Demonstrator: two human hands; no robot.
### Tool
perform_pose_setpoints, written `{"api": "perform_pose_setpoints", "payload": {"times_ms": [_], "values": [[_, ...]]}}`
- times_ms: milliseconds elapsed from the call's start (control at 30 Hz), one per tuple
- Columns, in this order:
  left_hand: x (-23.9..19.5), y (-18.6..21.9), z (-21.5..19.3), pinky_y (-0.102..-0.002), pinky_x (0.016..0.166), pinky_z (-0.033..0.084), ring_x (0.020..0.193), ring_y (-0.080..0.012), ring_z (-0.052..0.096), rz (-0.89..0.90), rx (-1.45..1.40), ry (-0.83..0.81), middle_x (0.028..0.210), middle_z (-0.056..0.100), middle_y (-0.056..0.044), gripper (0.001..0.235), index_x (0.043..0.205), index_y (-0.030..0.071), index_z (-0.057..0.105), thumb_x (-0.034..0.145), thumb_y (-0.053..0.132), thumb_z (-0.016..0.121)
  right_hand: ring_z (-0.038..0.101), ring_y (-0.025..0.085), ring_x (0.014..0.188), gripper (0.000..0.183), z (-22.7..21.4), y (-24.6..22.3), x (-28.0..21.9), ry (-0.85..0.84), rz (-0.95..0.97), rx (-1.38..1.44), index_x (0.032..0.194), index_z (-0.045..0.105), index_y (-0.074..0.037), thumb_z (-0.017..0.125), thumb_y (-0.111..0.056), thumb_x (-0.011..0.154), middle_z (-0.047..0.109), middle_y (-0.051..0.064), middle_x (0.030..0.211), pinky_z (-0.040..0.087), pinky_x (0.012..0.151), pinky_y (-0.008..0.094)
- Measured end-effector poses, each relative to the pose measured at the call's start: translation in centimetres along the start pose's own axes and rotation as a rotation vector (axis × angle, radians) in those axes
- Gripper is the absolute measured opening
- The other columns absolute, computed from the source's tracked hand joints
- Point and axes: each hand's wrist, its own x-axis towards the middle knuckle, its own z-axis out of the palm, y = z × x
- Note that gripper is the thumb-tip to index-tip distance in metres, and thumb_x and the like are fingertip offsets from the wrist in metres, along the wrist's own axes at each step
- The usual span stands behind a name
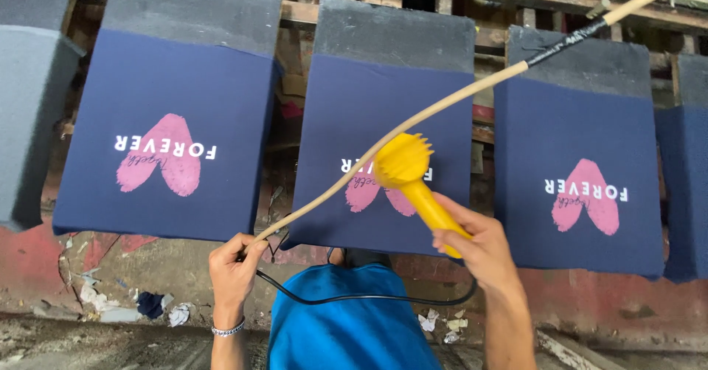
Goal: Drying screen-printed designs on t-shirts using a handheld heat gun.
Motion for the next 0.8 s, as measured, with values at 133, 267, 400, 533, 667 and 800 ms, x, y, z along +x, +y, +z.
{"api": "perform_pose_setpoints", "payload": {"times_ms": [133, 267, 400, 533, 667, 800], "values": [[0.8, 0.1, 0.8, -0.027, 0.051, 0.024, 0.055, -0.0077, 0.029, 0.007, -0.013, -0.019, 0.056, 0.038, 0.005, 0.036, 0.067, 0.011, 0.062, 0.094, 0.034, 0.069, 0.067, 0.02, 0.076, 0.072, -2.6, -0.3, -2.1, 0.249, 0.184, 0.09, 0.139, 0.066, -0.009, 0.075, 0.006, 0.07, 0.075, 0.011, 0.127, 0.058, 0.076, 0.031], [1.5, 0.8, 1.1, -0.026, 0.051, 0.026, 0.054, -0.0076, 0.031, 0.021, -0.023, -0.037, 0.054, 0.04, 0.005, 0.038, 0.066, 0.011, 0.062, 0.094, 0.035, 0.069, 0.061, 0.021, 0.065, 0.068, -5.0, 1.8, -3.7, 0.381, 0.087, 0.171, 0.145, 0.061, 0.001, 0.065, 0.012, 0.078, 0.074, 0.02, 0.087, 0.055, 0.065, 0.033], [1.2, 0.4, 1.0, -0.027, 0.051, 0.026, 0.055, -0.0075, 0.032, 0.012, -0.012, -0.035, 0.055, 0.041, 0.005, 0.036, 0.067, 0.012, 0.064, 0.094, 0.034, 0.07, 0.053, 0.023, 0.063, 0.065, -5.2, 0.7, -3.9, 0.418, 0.123, 0.14, 0.147, 0.06, 0.0, 0.061, 0.007, 0.083, 0.065, 0.018, 0.075, 0.048, 0.062, 0.037], [0.7, 0.3, 0.6, -0.027, 0.05, 0.025, 0.055, -0.0075, 0.031, 0.017, -0.011, -0.013, 0.057, 0.039, 0.005, 0.036, 0.069, 0.01, 0.065, 0.094, 0.036, 0.069, 0.059, 0.021, 0.066, 0.067, -3.4, -0.3, -2.3, 0.365, 0.129, 0.152, 0.143, 0.062, -0.001, 0.065, 0.01, 0.077, 0.072, 0.017, 0.098, 0.053, 0.066, 0.032], [-0.2, 0.2, 0.0, -0.027, 0.052, 0.024, 0.055, -0.0077, 0.029, 0.023, -0.019, 0.023, 0.056, 0.037, 0.005, 0.038, 0.067, 0.012, 0.062, 0.094, 0.038, 0.069, 0.068, 0.018, 0.075, 0.068, -0.6, -0.2, 0.6, 0.194, 0.131, 0.131, 0.139, 0.067, -0.005, 0.074, 0.009, 0.072, 0.077, 0.014, 0.109, 0.06, 0.078, 0.03], [-1.3, 0.0, -0.7, -0.027, 0.05, 0.024, 0.054, -0.0078, 0.029, 0.016, 0.0, 0.067, 0.055, 0.037, 0.005, 0.035, 0.069, 0.011, 0.066, 0.094, 0.035, 0.068, 0.071, 0.016, 0.075, 0.065, 3.3, -1.8, 3.3, 0.044, 0.076, 0.064, 0.139, 0.067, -0.006, 0.074, 0.001, 0.074, 0.079, 0.012, 0.102, 0.062, 0.078, 0.03]]}}
